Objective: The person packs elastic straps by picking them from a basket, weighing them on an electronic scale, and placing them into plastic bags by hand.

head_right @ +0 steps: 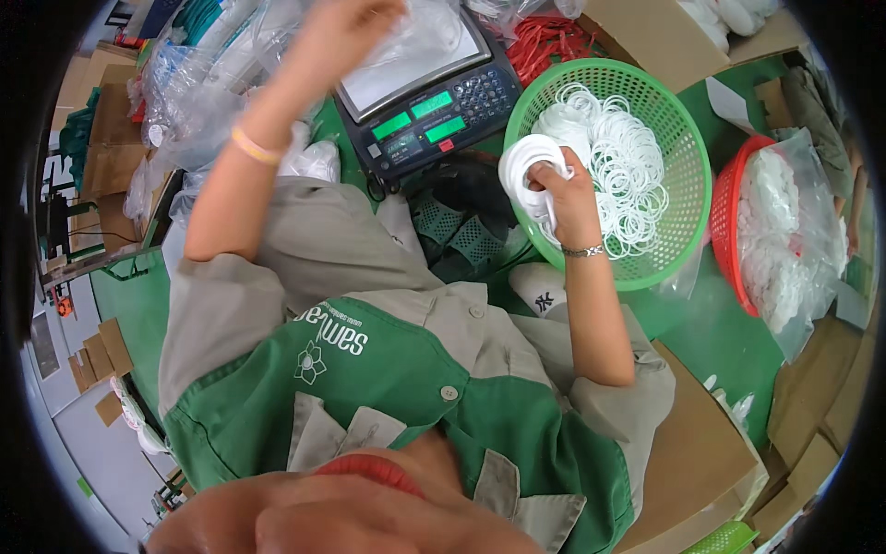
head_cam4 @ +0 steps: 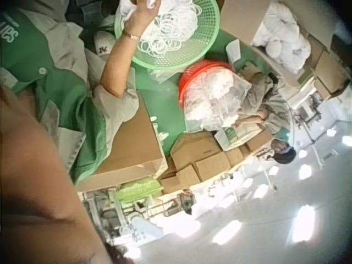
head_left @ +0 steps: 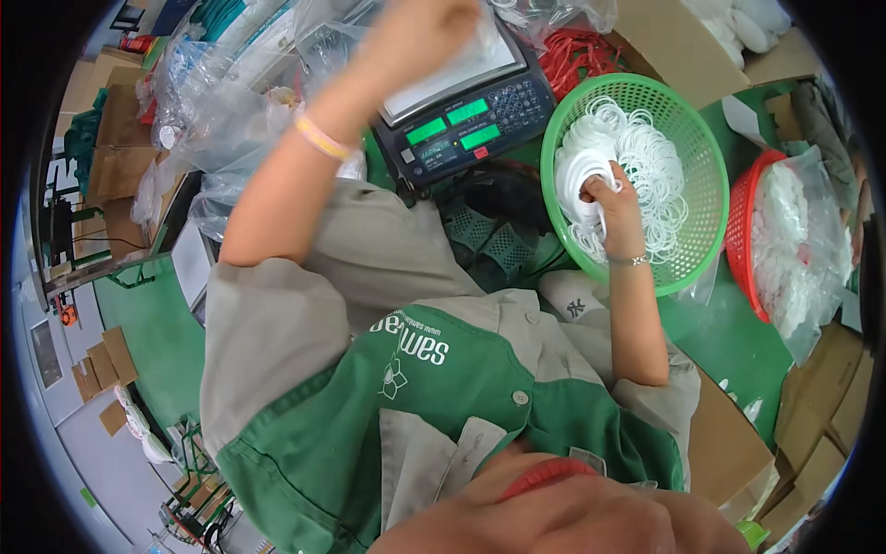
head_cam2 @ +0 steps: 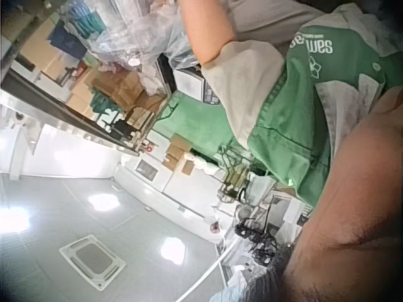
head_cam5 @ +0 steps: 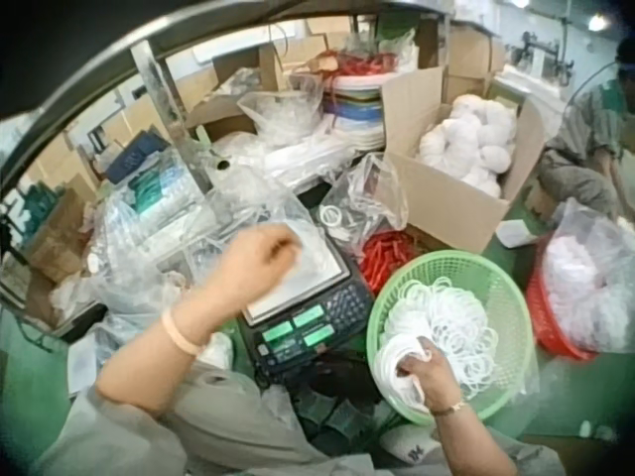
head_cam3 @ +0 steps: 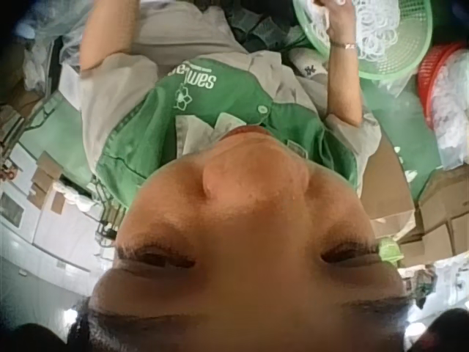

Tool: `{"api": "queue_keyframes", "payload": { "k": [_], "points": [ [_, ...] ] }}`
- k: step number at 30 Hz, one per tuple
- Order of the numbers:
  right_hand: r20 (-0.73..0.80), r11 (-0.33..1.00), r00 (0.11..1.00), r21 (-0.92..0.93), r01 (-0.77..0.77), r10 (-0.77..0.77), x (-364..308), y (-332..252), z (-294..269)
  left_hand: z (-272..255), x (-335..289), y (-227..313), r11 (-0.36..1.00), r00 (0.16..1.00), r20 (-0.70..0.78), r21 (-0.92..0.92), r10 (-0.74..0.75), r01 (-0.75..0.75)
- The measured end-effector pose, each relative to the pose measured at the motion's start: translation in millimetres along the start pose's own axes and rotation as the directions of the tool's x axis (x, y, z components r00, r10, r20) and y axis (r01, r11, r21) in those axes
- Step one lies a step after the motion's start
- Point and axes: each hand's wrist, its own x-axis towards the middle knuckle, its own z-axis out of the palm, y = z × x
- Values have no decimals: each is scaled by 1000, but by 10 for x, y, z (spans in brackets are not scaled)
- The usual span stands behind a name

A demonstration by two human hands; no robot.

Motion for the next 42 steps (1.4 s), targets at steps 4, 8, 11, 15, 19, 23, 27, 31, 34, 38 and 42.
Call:
{"api": "queue_keyframes", "payload": {
  "k": [4, 8, 11, 15, 19, 23, 27, 31, 34, 38, 42],
  "points": [
    [-75, 999, 997, 35, 22, -19, 63, -53, -30, -471, 494, -769, 905, 957, 81, 355, -280, 234],
    [-33, 997, 999, -74, 10, -13, 129, 11, 56, 195, 719, -2173, 837, 973, 205, 547, -108, -23],
    [-88, 999, 996, -47, -9, 5, 141, 46, -88, 757, 1009, -1747, 768, 903, 351, 639, -248, -38],
    [-65, 996, 997, -72, -54, 49, 197, 65, 7, 956, 858, -2575, 758, 824, 541, 605, -166, -245],
    [-107, 995, 992, -66, -75, 67, 248, 90, -97, 1369, 847, -2470, 830, 878, 361, 554, -314, 69],
    [-64, 996, 996, -63, -71, 67, 298, 105, -78, 1422, 848, -2592, 807, 953, 227, 589, -201, 30],
    [-78, 996, 996, -72, -57, 51, 298, 101, -177, 1310, 1094, -2349, 852, 834, 522, 507, -180, -133],
    [-53, 999, 998, -4, -33, 33, 266, 64, -72, 1070, 859, -2373, 959, 789, 597, 282, -144, -39],
    [-91, 998, 996, -63, -18, 12, 219, 65, -262, 1338, 884, -1548, 968, 827, 522, 231, -207, 97],
    [-39, 995, 999, -103, 11, -15, 230, 44, -133, 1304, 626, -1838, 714, 895, 429, 663, -120, -222],
    [-69, 997, 997, -76, 22, -28, 172, -52, -220, 1347, 803, -1942, 759, 938, 344, 619, -29, -204]
  ]
}}
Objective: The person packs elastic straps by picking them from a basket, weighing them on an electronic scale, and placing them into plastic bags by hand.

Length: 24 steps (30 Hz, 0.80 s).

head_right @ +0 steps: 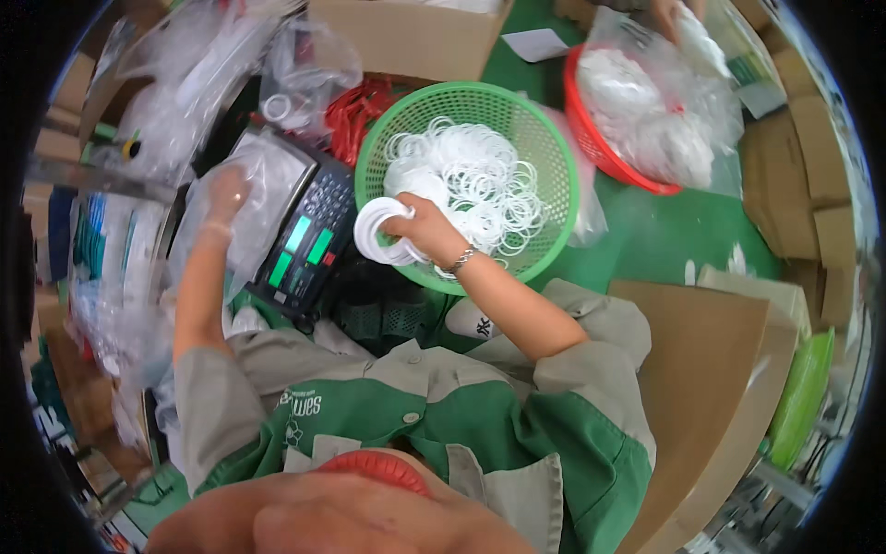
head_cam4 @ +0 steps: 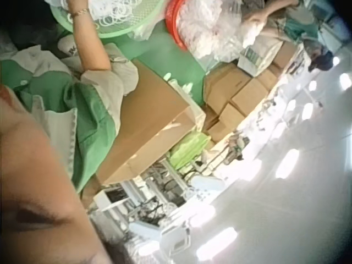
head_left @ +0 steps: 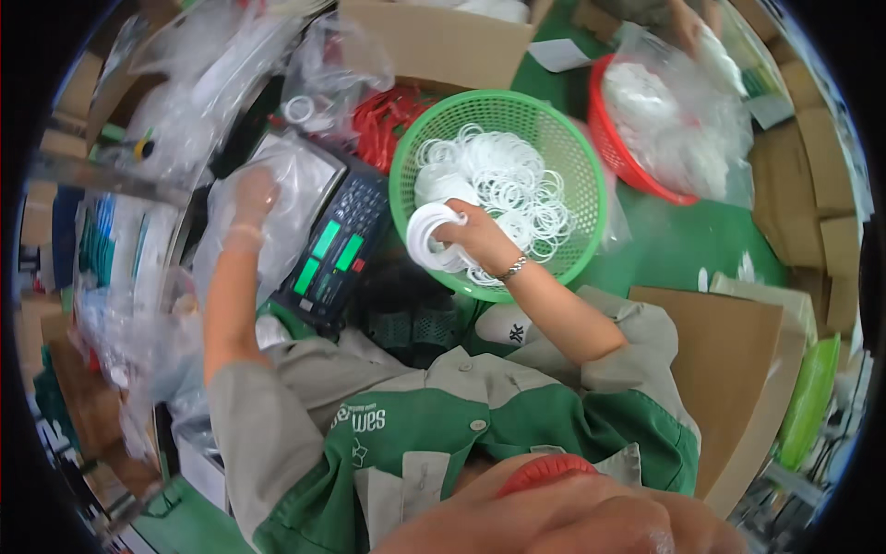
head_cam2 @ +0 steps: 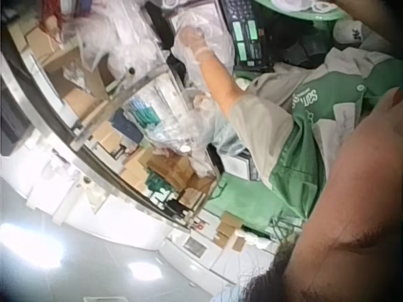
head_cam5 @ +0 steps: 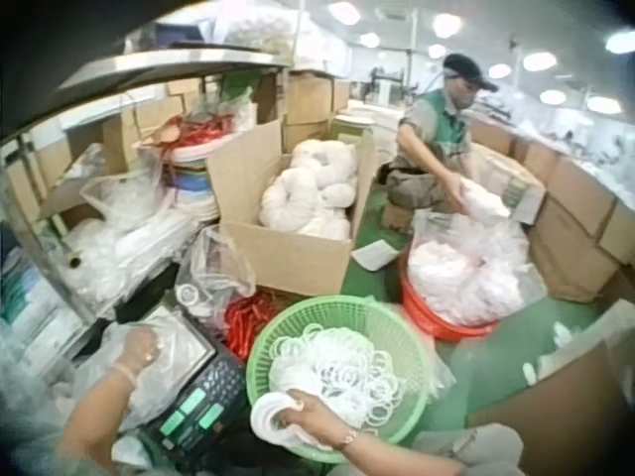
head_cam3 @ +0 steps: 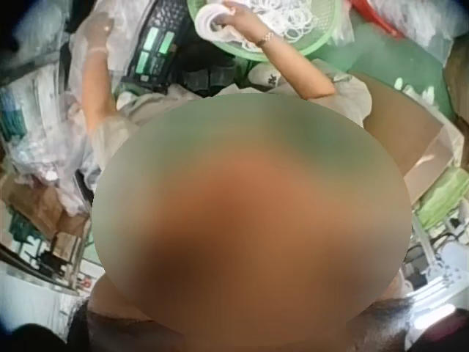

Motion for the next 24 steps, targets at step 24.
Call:
{"api": "queue_keyframes", "payload": {
  "k": [24],
  "points": [
    [-108, 825, 903, -463, 324, -416, -43, 38, -286, -959, -901, -1288, 335, 964, 90, -926, -249, 172]
  ]
}}
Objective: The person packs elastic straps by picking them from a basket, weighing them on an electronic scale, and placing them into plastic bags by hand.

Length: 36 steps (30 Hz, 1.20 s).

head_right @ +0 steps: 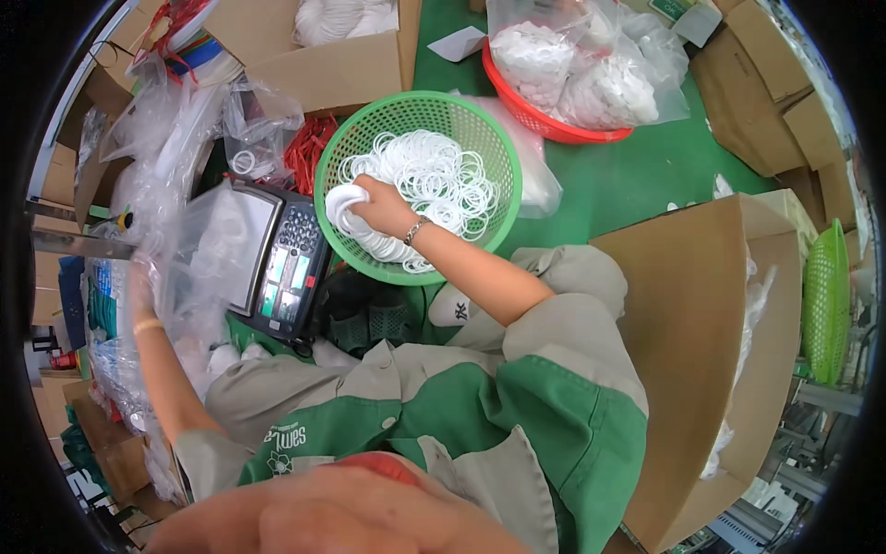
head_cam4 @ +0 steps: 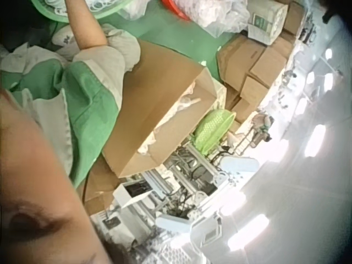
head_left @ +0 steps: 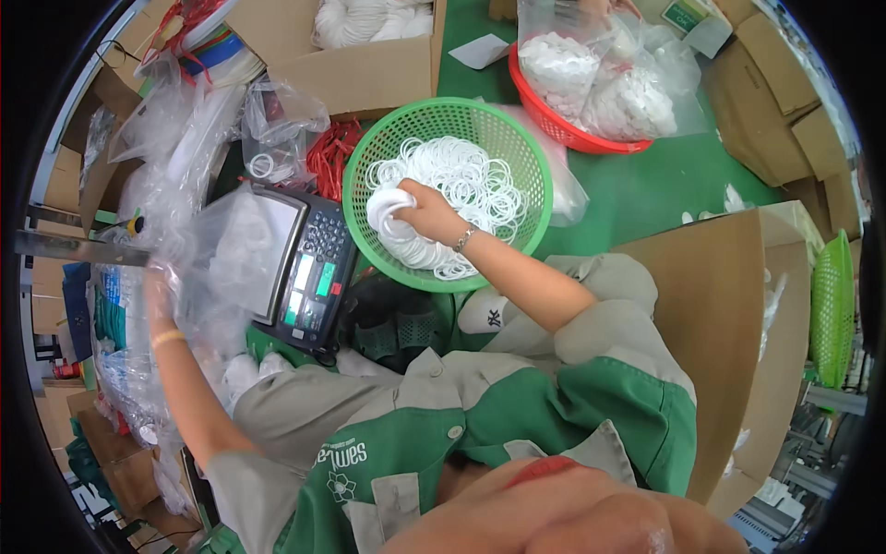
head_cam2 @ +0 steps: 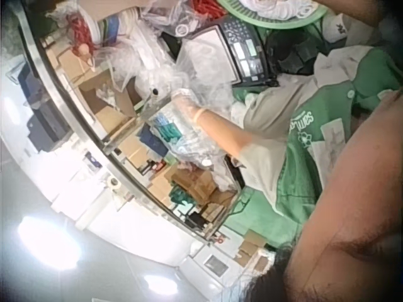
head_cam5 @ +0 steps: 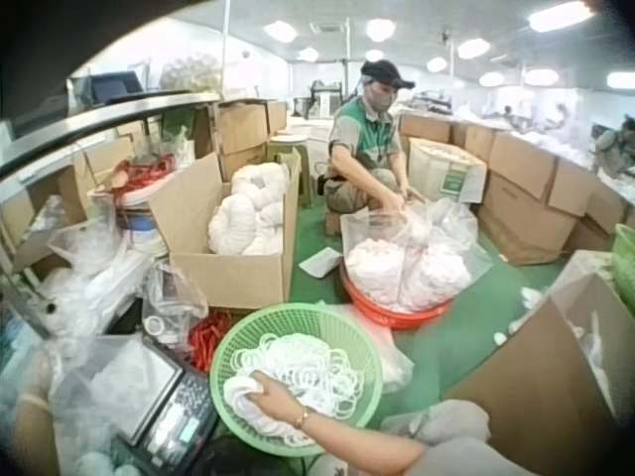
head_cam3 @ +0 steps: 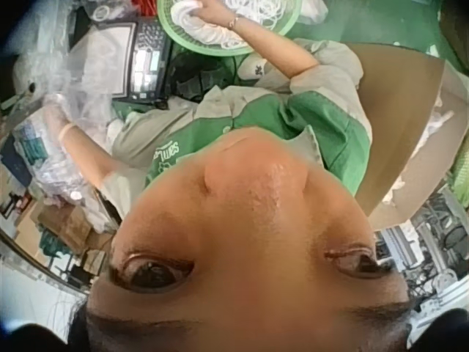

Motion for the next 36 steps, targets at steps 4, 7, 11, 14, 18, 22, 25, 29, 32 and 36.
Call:
{"api": "queue_keyframes", "payload": {
  "k": [4, 7, 11, 14, 18, 22, 25, 29, 32, 36],
  "points": [
    [30, 997, 999, 68, -21, 19, -6, -135, -5, 382, -242, 272, 709, 992, 118, 703, -46, -51],
    [33, 991, 999, 131, -40, 36, -1, -173, -36, 518, -530, 295, 318, 944, 285, 922, -168, -222],
    [12, 977, 999, 211, -34, 32, -26, -177, -151, 747, -931, 963, 575, 895, 231, 817, -382, 34],
    [62, 891, 994, 440, -109, 91, -12, -194, -172, 721, -1325, 712, 687, 928, 371, 684, -35, -247],
    [86, 764, 989, 627, -149, 123, 3, -268, -138, 580, -1349, 623, 975, 985, 168, 224, -24, -14],
    [29, 857, 990, 498, -135, 138, -18, -366, -161, 392, -748, 1460, 876, 994, 14, 471, 107, -101],
    [76, 829, 992, 545, -124, 99, -37, -492, -110, 14, -263, 1293, 994, 926, -370, -35, 81, -101],
    [72, 823, 989, 549, -147, 129, -5, -462, -105, 1, 195, 660, 877, 969, -231, 480, 89, 33],
    [61, 824, 987, 545, -157, 147, 29, -315, -168, 551, 173, 775, 951, 912, -294, -203, -285, 232],
    [102, 815, 977, 539, -211, 186, 74, -270, -126, 125, 325, 956, 951, 905, -420, -249, 67, -185]
  ]
}}
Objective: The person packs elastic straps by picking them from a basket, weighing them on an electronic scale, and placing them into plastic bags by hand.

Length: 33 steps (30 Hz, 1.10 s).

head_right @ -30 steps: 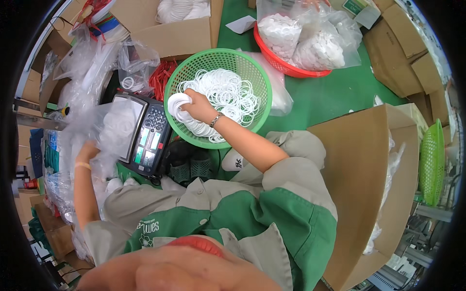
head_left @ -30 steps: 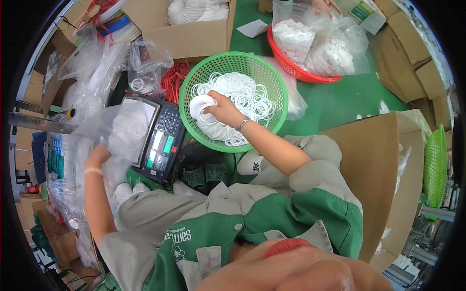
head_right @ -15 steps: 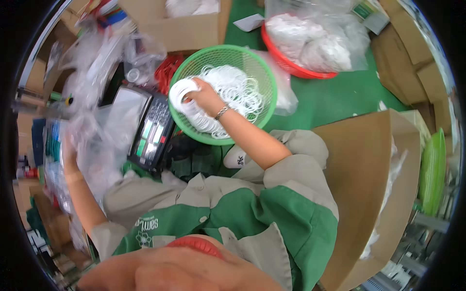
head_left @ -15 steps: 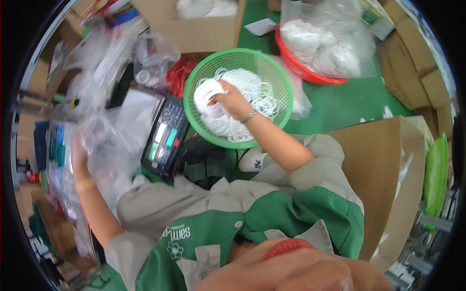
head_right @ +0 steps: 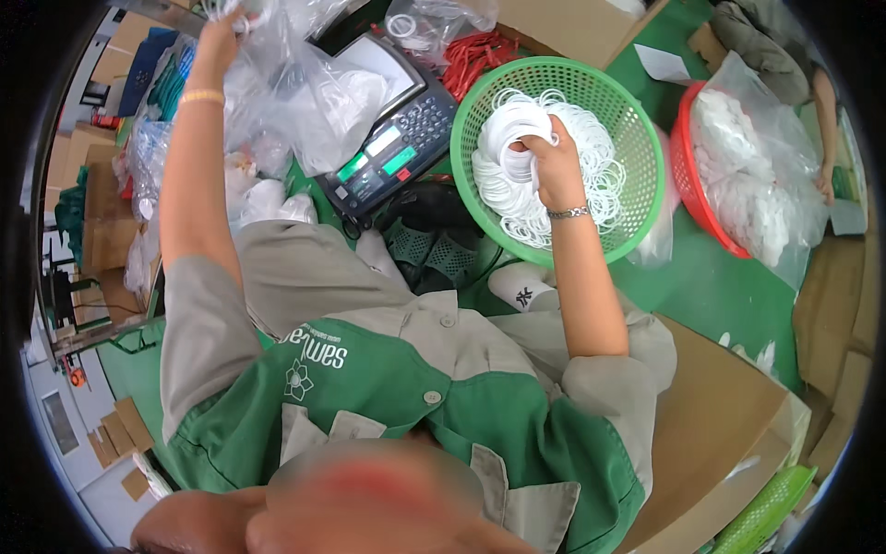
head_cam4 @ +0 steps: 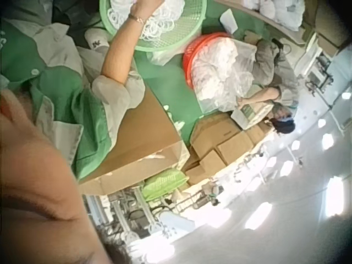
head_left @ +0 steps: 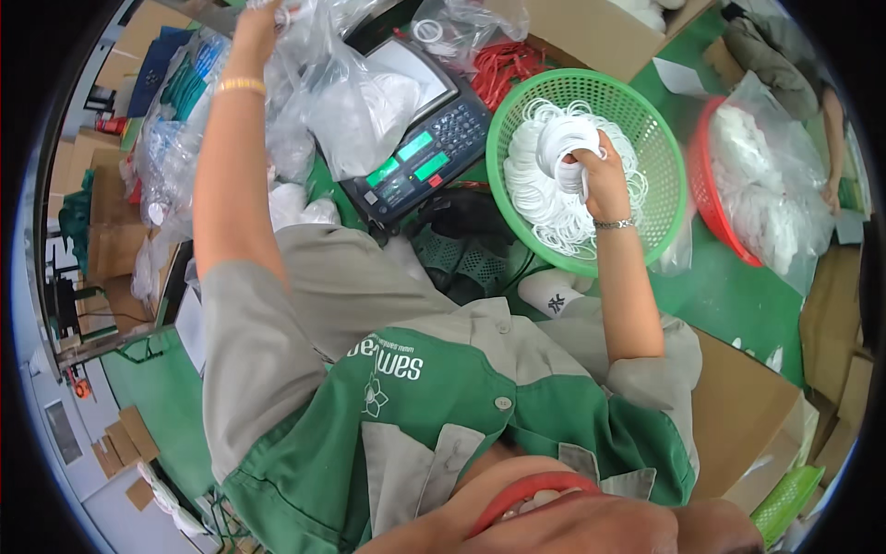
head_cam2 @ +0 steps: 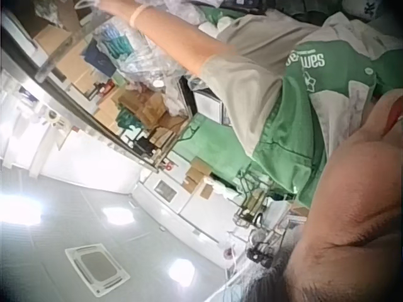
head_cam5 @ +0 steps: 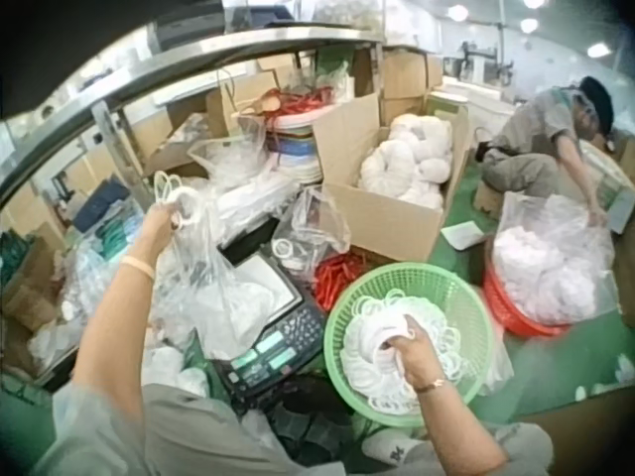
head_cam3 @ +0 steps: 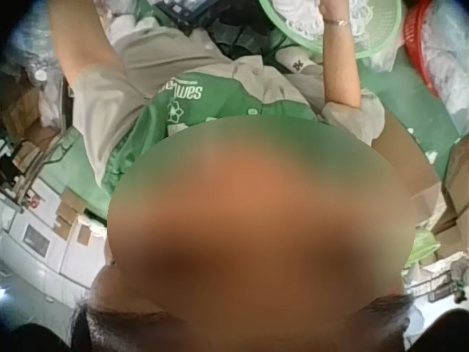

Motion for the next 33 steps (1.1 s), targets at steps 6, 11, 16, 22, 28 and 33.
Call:
{"api": "queue_keyframes", "payload": {
  "k": [6, 11, 16, 22, 28, 33],
  "points": [
    [-3, 1000, 1000, 16, -26, 26, 51, 63, 44, -370, 684, 25, 964, 986, 133, -232, -104, 133],
    [-23, 998, 999, 45, -47, 48, 83, 120, -28, -359, -22, -48, 894, 985, 151, 448, -86, 9],
    [2, 998, 998, 12, -68, 68, 101, 215, 43, -418, -605, -627, 773, 763, -138, -43, -632, 633],
    [2, 989, 993, -83, -121, 122, 85, 283, 68, -77, -190, -375, 968, 960, -164, -150, -227, 203],
    [-41, 992, 993, -51, -117, 115, 94, 280, 17, 312, -135, 119, 956, 990, -141, -289, 14, -54],
    [-47, 990, 991, -57, -131, 128, 123, 277, 16, 178, -137, -242, 987, 976, -174, -109, -132, 114]
  ]
}}
